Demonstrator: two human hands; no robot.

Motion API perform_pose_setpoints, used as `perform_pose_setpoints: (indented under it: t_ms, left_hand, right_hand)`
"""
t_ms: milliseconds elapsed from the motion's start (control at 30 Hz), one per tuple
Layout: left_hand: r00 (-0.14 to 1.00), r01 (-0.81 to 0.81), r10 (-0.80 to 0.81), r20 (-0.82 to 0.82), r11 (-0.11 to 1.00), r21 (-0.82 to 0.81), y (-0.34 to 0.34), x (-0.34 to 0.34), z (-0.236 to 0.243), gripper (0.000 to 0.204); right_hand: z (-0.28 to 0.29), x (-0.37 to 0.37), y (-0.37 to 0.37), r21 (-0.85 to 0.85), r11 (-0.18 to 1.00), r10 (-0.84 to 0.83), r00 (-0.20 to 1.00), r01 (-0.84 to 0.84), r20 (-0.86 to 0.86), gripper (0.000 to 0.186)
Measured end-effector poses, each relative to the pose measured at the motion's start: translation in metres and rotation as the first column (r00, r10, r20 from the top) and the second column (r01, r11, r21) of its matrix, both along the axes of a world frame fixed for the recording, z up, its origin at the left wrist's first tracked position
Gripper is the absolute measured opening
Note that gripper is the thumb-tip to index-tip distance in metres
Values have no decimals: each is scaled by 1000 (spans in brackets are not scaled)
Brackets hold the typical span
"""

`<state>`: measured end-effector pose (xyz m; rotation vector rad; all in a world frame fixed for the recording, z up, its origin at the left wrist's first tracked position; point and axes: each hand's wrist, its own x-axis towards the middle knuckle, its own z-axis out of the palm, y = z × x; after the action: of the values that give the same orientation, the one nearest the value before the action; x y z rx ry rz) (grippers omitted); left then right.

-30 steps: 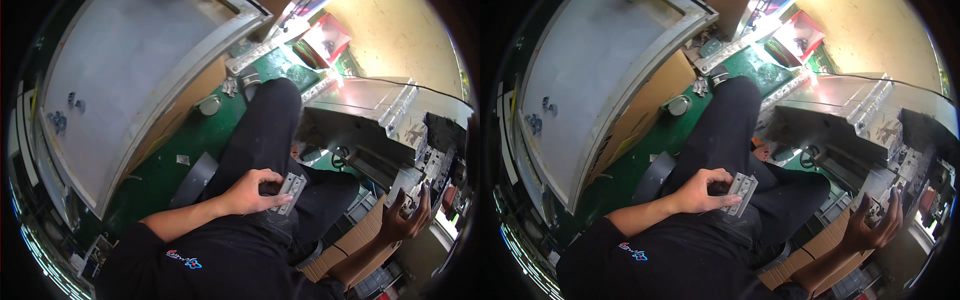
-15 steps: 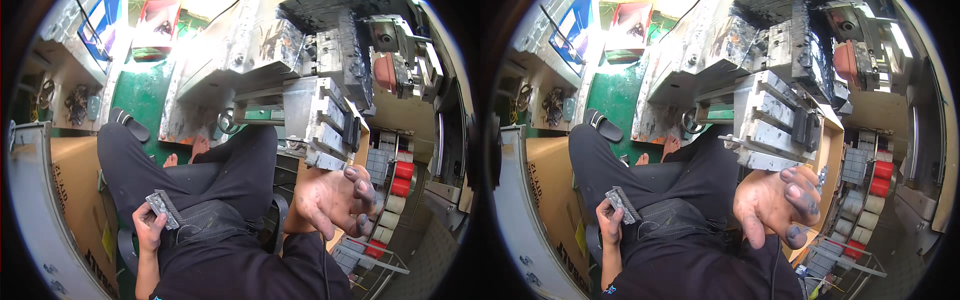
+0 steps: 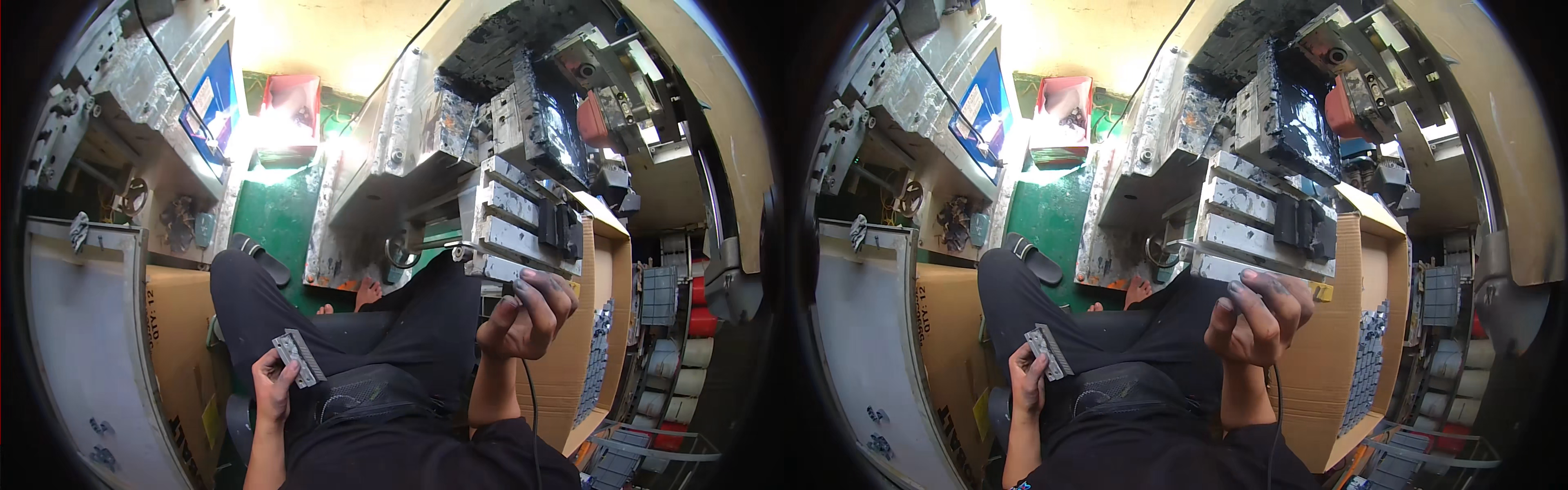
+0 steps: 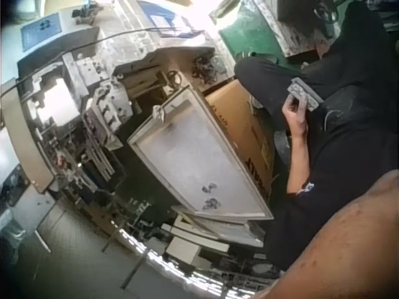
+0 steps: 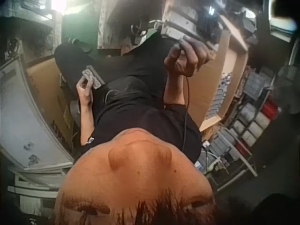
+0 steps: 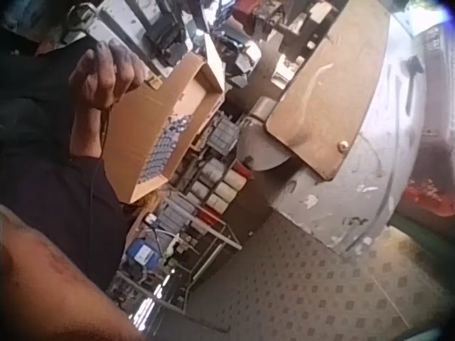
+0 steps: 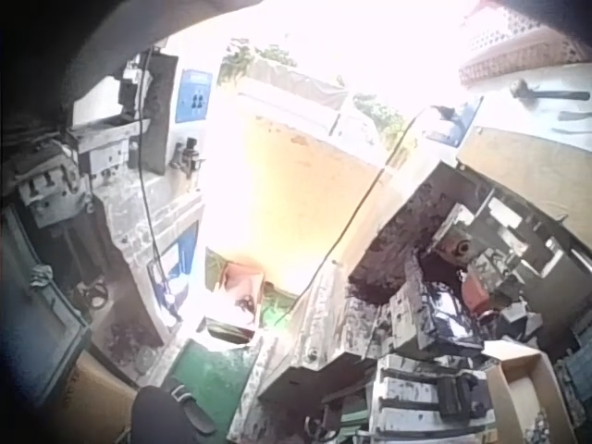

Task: Adjusting and assembling small metal blocks and components on a machine in a workshop.

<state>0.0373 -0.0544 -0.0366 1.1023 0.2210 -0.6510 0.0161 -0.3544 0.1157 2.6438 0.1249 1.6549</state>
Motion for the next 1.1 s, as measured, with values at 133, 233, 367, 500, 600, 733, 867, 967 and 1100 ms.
perform_pose_setpoints:
  t_ms: [133, 233, 367, 500, 600, 733, 867, 967, 1100]
  left_hand:
    - [999, -34, 33, -27, 998, -55, -3, 1, 5, 21]
    - [999, 5, -8, -34, 997, -79, -1, 0, 7, 19]
    - [1000, 15, -15, -6, 996, -84, 1, 2, 11, 18]
    - [1000, -2, 4, 16, 996, -86, 5, 3, 12, 18]
    - [1000, 3, -1, 31, 996, -94, 11, 1, 13, 19]
    - [999, 7, -2, 53, 995, -98, 11, 2, 15, 20]
    - [997, 13, -6, 80, 996, -93, 15, 0, 13, 22]
    - [995, 29, -19, 99, 995, -98, 16, 0, 14, 23]
    - [994, 39, -26, 102, 991, -125, 16, -5, 17, 22]
  right_hand:
    - [-16, -7, 3, 60, 989, -130, 986, 136, -100, 11]
    - [-18, -13, 13, 151, 983, -92, 991, 106, -96, 10]
    - [-53, -22, 37, 404, 864, 397, 900, -301, -180, 13]
    - [-94, 32, 48, 935, 340, 509, 815, 104, -276, 34]
    - [-102, 82, 37, 981, -154, 324, 933, -114, 160, 48]
    - [-117, 142, 20, 947, -180, -38, 964, -266, 264, 44]
    - [-91, 161, 32, 881, -294, -218, 924, -370, 315, 43]
    - [-78, 172, 27, 864, -344, -242, 923, -369, 298, 48]
    - [-56, 183, 20, 800, -508, -326, 931, -320, 166, 44]
